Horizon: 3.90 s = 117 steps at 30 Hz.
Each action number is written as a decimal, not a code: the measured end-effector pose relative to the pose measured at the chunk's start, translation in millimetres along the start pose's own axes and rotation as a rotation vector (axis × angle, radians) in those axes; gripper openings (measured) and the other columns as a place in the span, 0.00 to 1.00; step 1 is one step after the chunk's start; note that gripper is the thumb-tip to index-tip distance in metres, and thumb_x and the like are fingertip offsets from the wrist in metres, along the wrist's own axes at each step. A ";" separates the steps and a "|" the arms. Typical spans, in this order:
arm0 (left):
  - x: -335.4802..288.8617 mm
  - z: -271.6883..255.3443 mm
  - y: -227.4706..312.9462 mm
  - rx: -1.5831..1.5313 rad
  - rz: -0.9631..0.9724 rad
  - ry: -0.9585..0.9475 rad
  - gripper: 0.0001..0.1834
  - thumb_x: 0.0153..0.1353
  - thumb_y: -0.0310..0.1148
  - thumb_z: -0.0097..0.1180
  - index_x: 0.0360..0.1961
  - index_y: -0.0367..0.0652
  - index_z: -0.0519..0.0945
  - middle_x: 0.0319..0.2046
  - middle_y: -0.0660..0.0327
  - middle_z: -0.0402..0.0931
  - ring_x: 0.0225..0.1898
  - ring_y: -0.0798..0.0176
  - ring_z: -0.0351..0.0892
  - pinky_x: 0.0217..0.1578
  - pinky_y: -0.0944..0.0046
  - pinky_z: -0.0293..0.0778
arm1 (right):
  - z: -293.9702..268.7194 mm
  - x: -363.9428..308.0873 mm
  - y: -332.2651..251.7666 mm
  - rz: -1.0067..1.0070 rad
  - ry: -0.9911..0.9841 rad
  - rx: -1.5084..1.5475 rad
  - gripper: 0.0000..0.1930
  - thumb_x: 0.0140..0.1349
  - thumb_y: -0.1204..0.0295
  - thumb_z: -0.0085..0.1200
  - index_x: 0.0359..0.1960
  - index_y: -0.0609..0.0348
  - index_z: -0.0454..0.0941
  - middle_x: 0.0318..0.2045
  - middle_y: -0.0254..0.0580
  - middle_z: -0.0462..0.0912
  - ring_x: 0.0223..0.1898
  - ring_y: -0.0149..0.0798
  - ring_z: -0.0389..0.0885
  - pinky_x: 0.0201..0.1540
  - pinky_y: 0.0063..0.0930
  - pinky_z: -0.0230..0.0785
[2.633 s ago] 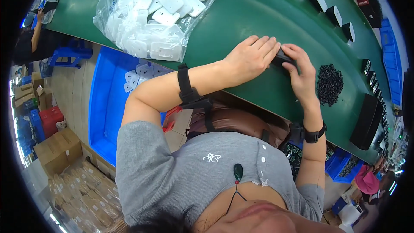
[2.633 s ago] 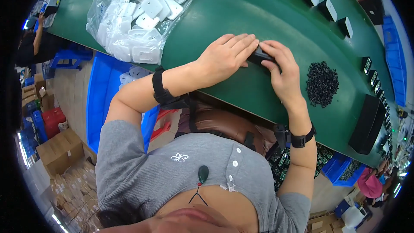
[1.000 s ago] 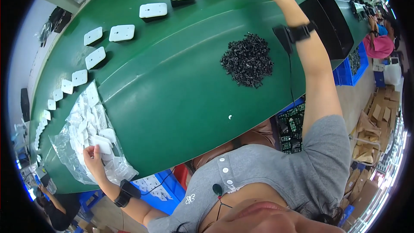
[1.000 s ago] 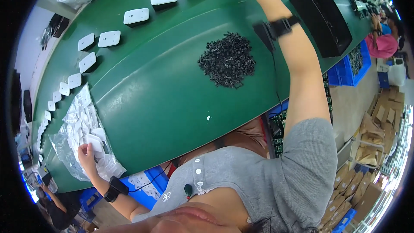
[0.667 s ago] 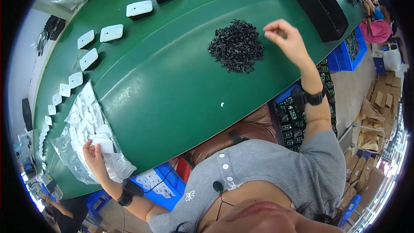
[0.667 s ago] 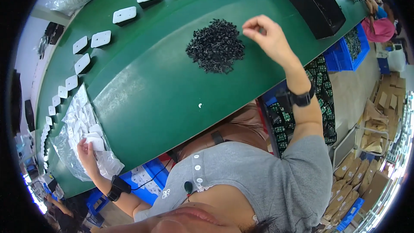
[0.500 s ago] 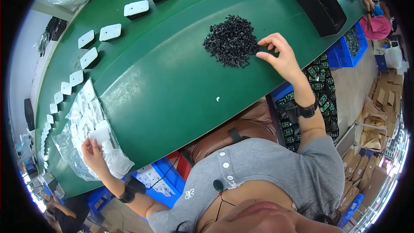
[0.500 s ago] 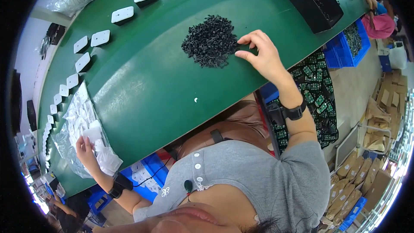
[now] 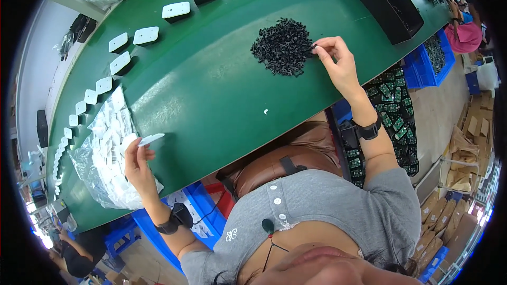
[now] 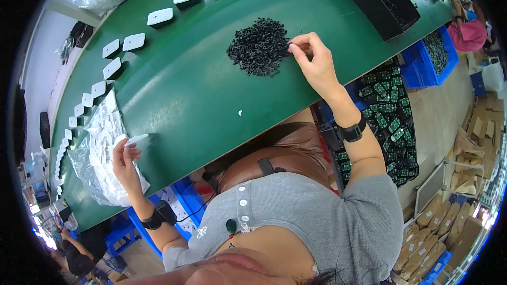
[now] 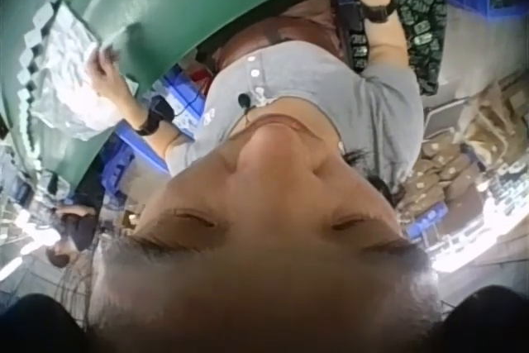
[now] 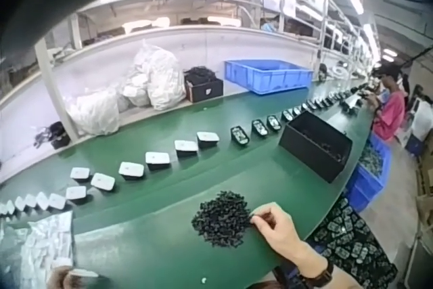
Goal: The person picks up a white plastic cover, inserts a small black component into it, and then presses the cover onto a black electronic housing. The completed unit is then placed onto the green conveyor belt with the others.
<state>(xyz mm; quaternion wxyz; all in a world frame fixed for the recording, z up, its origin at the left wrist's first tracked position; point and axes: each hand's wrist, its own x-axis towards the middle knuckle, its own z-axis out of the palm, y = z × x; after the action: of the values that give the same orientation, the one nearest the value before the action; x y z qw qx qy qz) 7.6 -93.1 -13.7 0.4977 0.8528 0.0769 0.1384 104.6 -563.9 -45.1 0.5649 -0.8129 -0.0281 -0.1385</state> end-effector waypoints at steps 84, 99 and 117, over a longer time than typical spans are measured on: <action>83.2 121.3 22.5 0.008 -0.078 -0.225 0.07 0.65 0.30 0.50 0.35 0.37 0.77 0.20 0.68 0.72 0.18 0.77 0.66 0.19 0.74 0.63 | 50.6 251.9 24.0 -0.464 0.370 -1.180 0.36 0.52 0.43 0.58 0.56 0.54 0.68 0.50 0.50 0.74 0.48 0.50 0.75 0.50 0.41 0.69; 38.9 123.0 38.0 0.718 0.404 -0.078 0.33 0.49 0.41 0.66 0.53 0.36 0.69 0.41 0.50 0.68 0.42 0.46 0.69 0.42 0.54 0.68 | -42.3 87.2 35.2 -0.034 0.085 -0.133 0.23 0.55 0.78 0.58 0.53 0.61 0.65 0.48 0.39 0.70 0.52 0.33 0.70 0.56 0.27 0.63; 3.0 94.7 27.3 0.135 0.473 -0.192 0.27 0.52 0.15 0.49 0.57 0.39 0.71 0.56 0.52 0.71 0.56 0.50 0.70 0.55 0.57 0.67 | 132.8 -3.7 -85.1 -0.542 -0.648 -0.073 0.20 0.51 0.81 0.60 0.49 0.61 0.76 0.48 0.48 0.78 0.52 0.46 0.75 0.56 0.34 0.66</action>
<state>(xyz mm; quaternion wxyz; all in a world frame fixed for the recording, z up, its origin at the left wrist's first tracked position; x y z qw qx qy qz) 39.9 -184.1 -33.6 0.3985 0.8876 -0.1632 0.1636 109.5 -409.8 -11.5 0.4410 -0.7971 -0.4121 -0.0203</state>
